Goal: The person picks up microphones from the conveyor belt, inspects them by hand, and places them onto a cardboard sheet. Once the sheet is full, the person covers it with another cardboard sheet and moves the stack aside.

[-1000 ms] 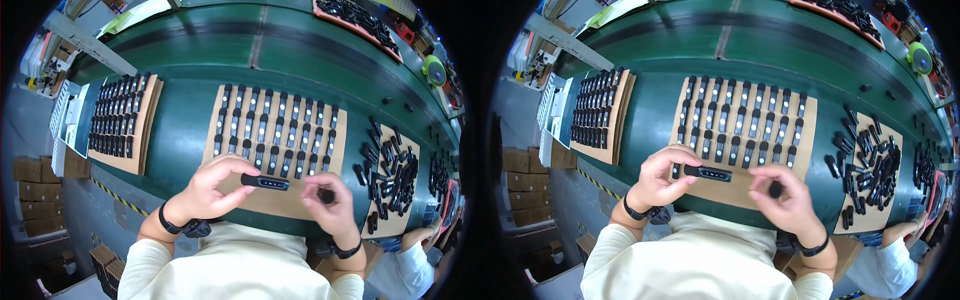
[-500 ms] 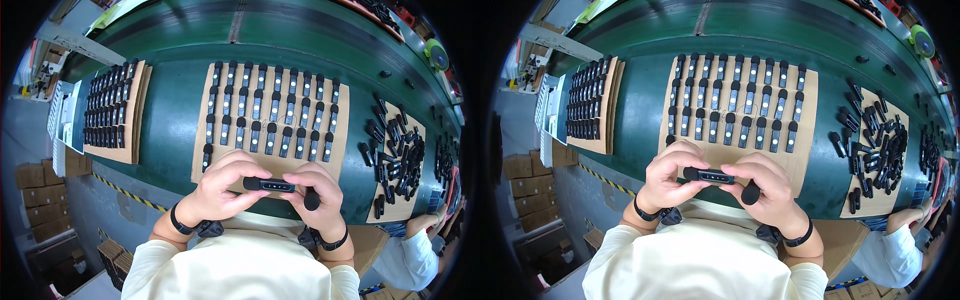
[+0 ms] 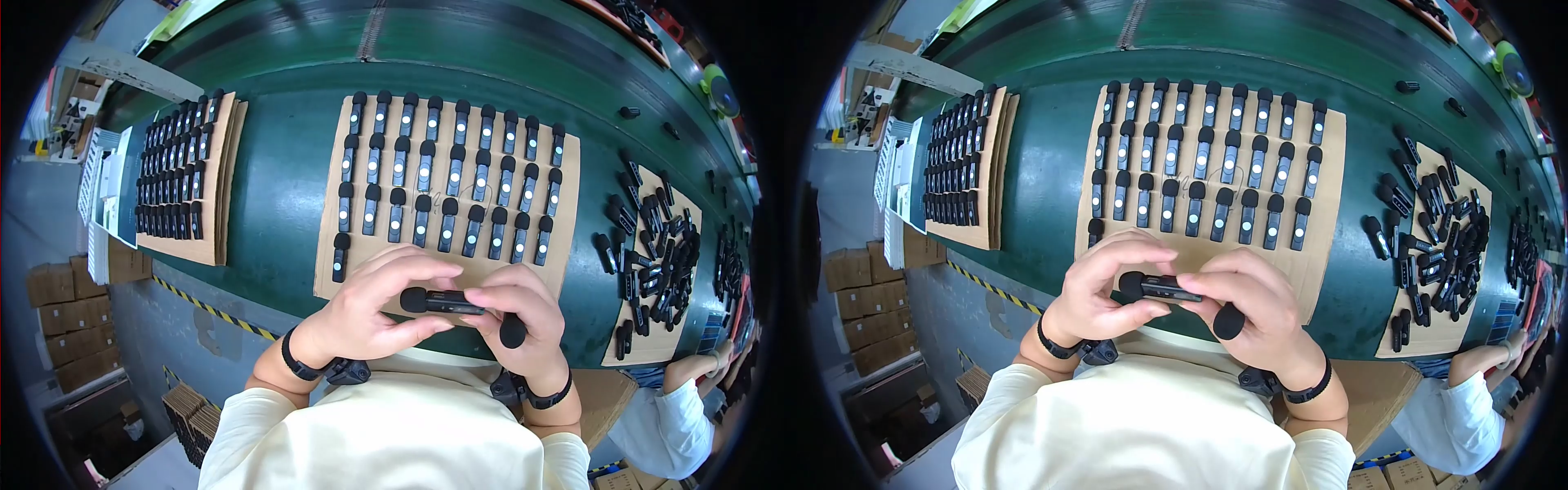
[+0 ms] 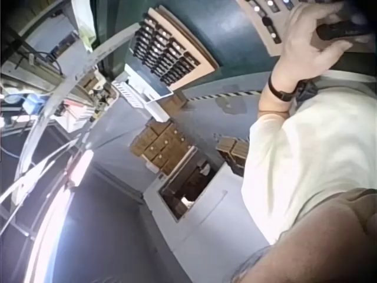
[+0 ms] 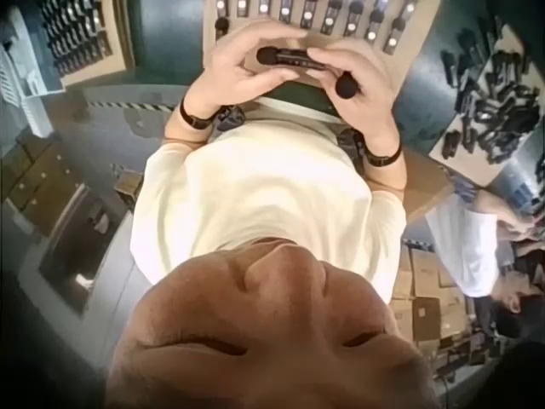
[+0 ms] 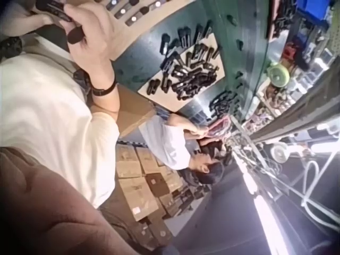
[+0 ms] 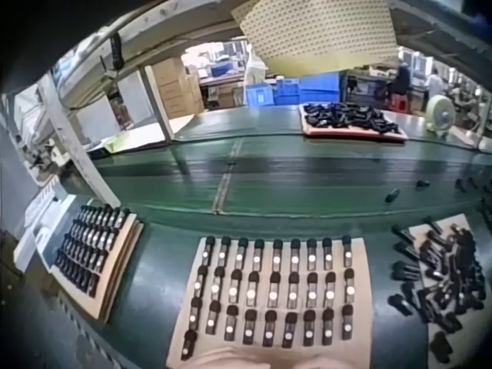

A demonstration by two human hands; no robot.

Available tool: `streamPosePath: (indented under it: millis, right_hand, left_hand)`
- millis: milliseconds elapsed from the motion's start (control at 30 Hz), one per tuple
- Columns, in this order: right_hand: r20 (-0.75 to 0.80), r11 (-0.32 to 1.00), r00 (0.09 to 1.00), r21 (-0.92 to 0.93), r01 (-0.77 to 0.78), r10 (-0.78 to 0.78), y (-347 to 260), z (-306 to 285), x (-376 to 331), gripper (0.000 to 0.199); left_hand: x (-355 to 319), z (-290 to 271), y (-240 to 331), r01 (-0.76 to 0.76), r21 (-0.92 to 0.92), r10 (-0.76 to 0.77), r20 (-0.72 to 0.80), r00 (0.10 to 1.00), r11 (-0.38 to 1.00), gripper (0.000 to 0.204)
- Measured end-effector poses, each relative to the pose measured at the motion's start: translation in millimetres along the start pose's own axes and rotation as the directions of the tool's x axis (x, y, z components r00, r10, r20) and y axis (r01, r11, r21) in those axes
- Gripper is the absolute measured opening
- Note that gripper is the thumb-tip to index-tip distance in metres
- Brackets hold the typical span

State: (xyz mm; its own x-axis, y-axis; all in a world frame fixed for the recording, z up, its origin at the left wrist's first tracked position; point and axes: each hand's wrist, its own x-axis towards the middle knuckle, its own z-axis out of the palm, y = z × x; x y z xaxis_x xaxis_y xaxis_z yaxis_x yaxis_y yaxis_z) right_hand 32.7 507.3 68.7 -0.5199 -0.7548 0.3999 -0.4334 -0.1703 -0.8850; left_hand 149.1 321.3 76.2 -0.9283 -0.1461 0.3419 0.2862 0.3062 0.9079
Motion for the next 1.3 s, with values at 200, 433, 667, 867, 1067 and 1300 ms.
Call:
streamPosePath:
  millis: [200, 433, 667, 867, 1067, 1300]
  right_hand:
    - [0.016, 0.992, 0.993, -0.039, 0.119, -0.118, 4.9, 0.2, 2.6, 0.033]
    - [0.02, 0.999, 0.999, -0.018, 0.044, -0.043, -3.2, 5.9, 6.4, 0.029]
    - [0.115, 0.986, 0.98, -0.049, -0.158, 0.162, 7.9, -5.6, -18.0, 0.029]
    - [0.075, 0.917, 0.915, 0.004, -0.398, 0.397, 14.5, -13.8, -36.3, 0.029]
    - [0.04, 0.935, 0.935, 0.01, -0.353, 0.353, 16.1, -5.0, -31.8, 0.025]
    - [0.087, 0.932, 0.934, -0.148, -0.332, 0.346, 16.4, -16.8, -34.7, 0.023]
  left_hand:
    - [1.6, 2.5, -9.2, -0.029, -0.006, 0.03, 0.066, 0.997, 1.0, 0.028]
    - [-1.7, -2.9, -8.8, -0.054, 0.152, 0.044, 0.064, 0.997, 0.987, 0.029]
    - [-44.0, -31.6, -15.8, -0.063, 0.518, 0.05, 0.039, 0.998, 0.853, 0.037]
    - [-69.2, -45.4, -26.2, -0.066, 0.795, 0.066, 0.033, 0.997, 0.603, 0.032]
    - [-68.3, -43.0, -35.8, -0.078, 0.858, 0.118, 0.021, 0.993, 0.508, 0.032]
    - [-82.8, -37.7, -36.5, -0.108, 0.866, 0.093, 0.071, 0.993, 0.488, 0.035]
